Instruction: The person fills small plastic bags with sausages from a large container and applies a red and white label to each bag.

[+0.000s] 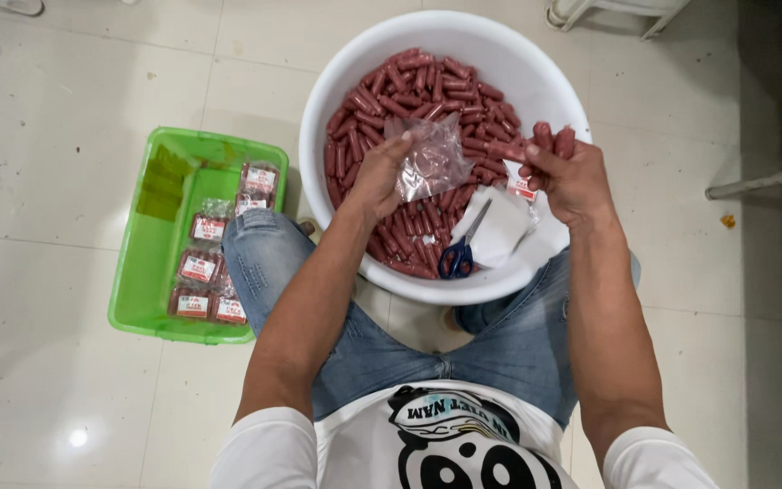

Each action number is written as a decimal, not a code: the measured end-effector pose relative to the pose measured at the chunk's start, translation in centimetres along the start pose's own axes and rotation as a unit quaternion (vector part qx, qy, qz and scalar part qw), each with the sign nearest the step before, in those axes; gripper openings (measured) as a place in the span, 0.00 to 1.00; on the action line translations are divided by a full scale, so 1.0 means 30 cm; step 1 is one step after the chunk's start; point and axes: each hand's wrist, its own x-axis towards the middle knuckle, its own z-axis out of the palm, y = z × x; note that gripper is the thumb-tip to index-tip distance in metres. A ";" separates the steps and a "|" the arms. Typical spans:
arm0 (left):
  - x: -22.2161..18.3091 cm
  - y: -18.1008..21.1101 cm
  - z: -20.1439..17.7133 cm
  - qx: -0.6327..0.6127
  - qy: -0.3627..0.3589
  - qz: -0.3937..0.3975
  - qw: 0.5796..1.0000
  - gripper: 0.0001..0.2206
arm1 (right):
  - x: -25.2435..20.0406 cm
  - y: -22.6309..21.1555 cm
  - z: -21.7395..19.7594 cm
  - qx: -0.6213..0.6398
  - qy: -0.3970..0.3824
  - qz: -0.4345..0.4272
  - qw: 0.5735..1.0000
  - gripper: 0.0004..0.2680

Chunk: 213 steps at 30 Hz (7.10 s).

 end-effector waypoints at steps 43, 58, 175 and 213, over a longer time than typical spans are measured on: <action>-0.028 -0.037 0.078 -0.062 -0.103 -0.125 0.985 0.19 | 0.099 0.121 0.219 -0.169 -0.075 -0.107 0.977 0.03; -0.038 0.137 0.058 -0.188 -0.163 0.048 0.967 0.11 | 0.041 0.799 0.325 -0.617 -0.116 0.132 0.767 0.14; -0.079 -0.021 0.152 -0.084 -0.004 0.090 0.992 0.08 | 0.021 0.014 0.221 -0.212 -0.113 -0.124 0.963 0.14; -0.094 0.083 0.162 -0.141 0.010 0.066 0.988 0.12 | 0.534 0.596 -0.383 -0.734 0.020 0.084 0.673 0.16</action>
